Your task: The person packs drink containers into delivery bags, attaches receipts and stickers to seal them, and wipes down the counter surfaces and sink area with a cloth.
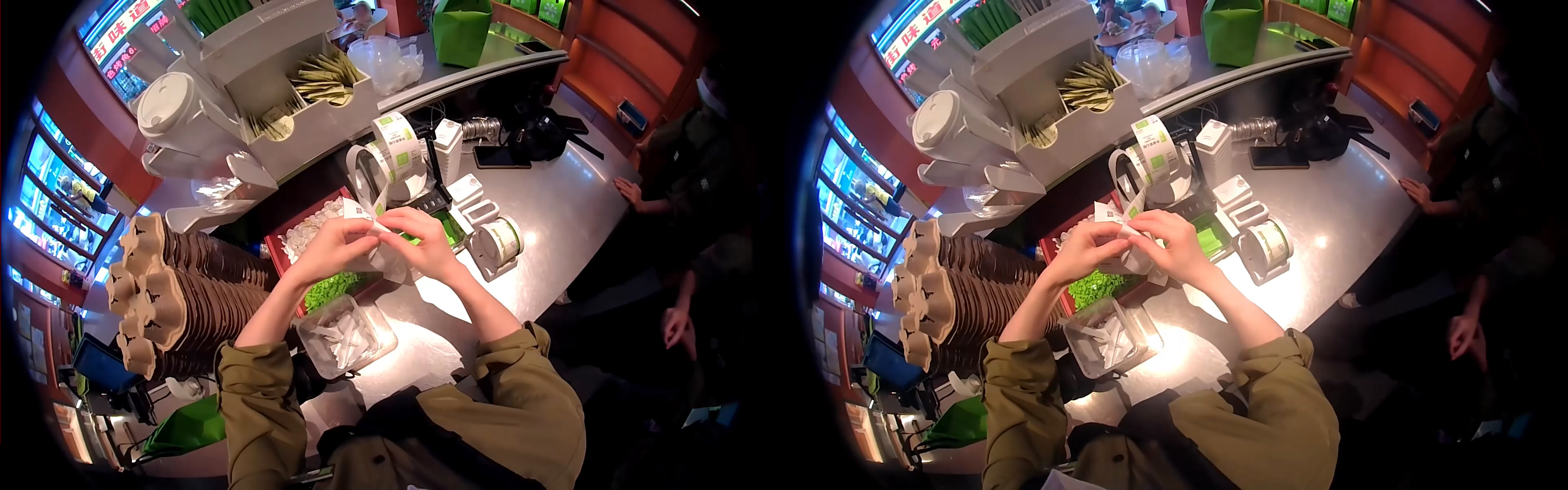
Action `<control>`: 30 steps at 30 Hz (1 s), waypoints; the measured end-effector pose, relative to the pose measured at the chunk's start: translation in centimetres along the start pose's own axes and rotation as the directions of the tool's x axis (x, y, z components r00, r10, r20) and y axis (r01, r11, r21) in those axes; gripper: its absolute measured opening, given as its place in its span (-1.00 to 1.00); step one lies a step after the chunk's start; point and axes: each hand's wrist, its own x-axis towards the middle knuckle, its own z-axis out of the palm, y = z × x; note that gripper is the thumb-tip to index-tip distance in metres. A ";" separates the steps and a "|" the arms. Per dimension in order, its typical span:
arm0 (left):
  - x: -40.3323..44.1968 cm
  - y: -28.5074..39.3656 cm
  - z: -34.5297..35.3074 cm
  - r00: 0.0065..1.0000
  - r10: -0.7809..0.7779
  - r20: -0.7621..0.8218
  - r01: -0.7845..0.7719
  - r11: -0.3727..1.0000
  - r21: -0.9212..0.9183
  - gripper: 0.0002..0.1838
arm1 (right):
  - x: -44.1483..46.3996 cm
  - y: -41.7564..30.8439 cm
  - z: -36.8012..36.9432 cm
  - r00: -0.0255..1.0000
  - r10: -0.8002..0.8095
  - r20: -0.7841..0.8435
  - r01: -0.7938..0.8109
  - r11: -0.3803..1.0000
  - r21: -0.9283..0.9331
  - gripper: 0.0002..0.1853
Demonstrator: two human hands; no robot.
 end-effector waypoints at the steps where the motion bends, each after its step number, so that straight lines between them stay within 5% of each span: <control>1: -0.1 0.7 0.0 1.000 -0.026 0.012 0.025 0.999 0.031 -0.75 | -0.1 0.2 -0.2 0.999 0.040 0.028 -0.042 0.996 0.084 -0.80; 5: -0.7 0.2 0.2 0.999 0.050 0.006 -0.050 0.998 -0.027 -0.70 | -0.2 1.3 -1.9 0.983 0.181 -0.028 -0.171 0.963 0.209 -0.85; 7: -1.1 -0.3 -0.1 0.999 0.047 -0.020 -0.047 0.999 0.007 -0.67 | 0.1 0.7 -3.3 0.879 0.446 -0.171 -0.404 0.885 0.232 -0.86; 9: -1.8 -0.1 -0.5 0.998 0.061 -0.031 -0.058 0.996 0.072 -0.66 | 0.7 -0.2 -5.2 0.803 0.544 -0.243 -0.411 0.801 0.435 -0.82; 12: -3.7 0.5 -1.4 0.988 0.125 -0.089 -0.099 0.963 0.251 -0.66 | 1.4 -2.3 -6.8 0.872 0.397 -0.285 -0.188 0.811 0.554 -0.79; 13: -4.3 1.0 -2.0 0.982 0.134 -0.135 -0.089 0.951 0.297 -0.70 | 1.5 -3.0 -7.0 0.923 0.338 -0.183 -0.168 0.784 0.598 -0.82; 15: -6.6 2.4 -2.4 0.984 -0.017 -0.177 0.011 0.999 -0.030 -0.71 | 2.2 -4.7 -7.0 0.997 0.057 0.047 -0.074 0.770 0.633 -0.82; 18: -9.6 5.5 -2.4 0.998 0.047 -0.035 -0.054 0.967 -0.249 -0.31 | 4.1 -7.7 -6.7 0.936 -0.113 0.333 -0.153 0.722 0.675 -0.85; 23: -13.4 8.0 -1.0 0.985 0.094 0.142 -0.040 0.937 -0.346 -0.04 | 7.8 -10.6 -3.8 0.602 -0.454 0.657 -0.226 0.693 0.685 -0.85; 25: -15.0 9.2 -0.6 0.984 0.092 0.154 -0.022 0.913 -0.406 -0.01 | 8.5 -11.3 -2.9 0.456 -0.413 0.788 -0.328 0.745 0.581 -0.84; 30: -17.9 9.6 0.0 0.984 0.092 0.150 -0.014 0.890 -0.455 -0.13 | 9.3 -13.0 -0.1 0.284 -0.520 0.806 -0.287 0.756 0.589 -0.83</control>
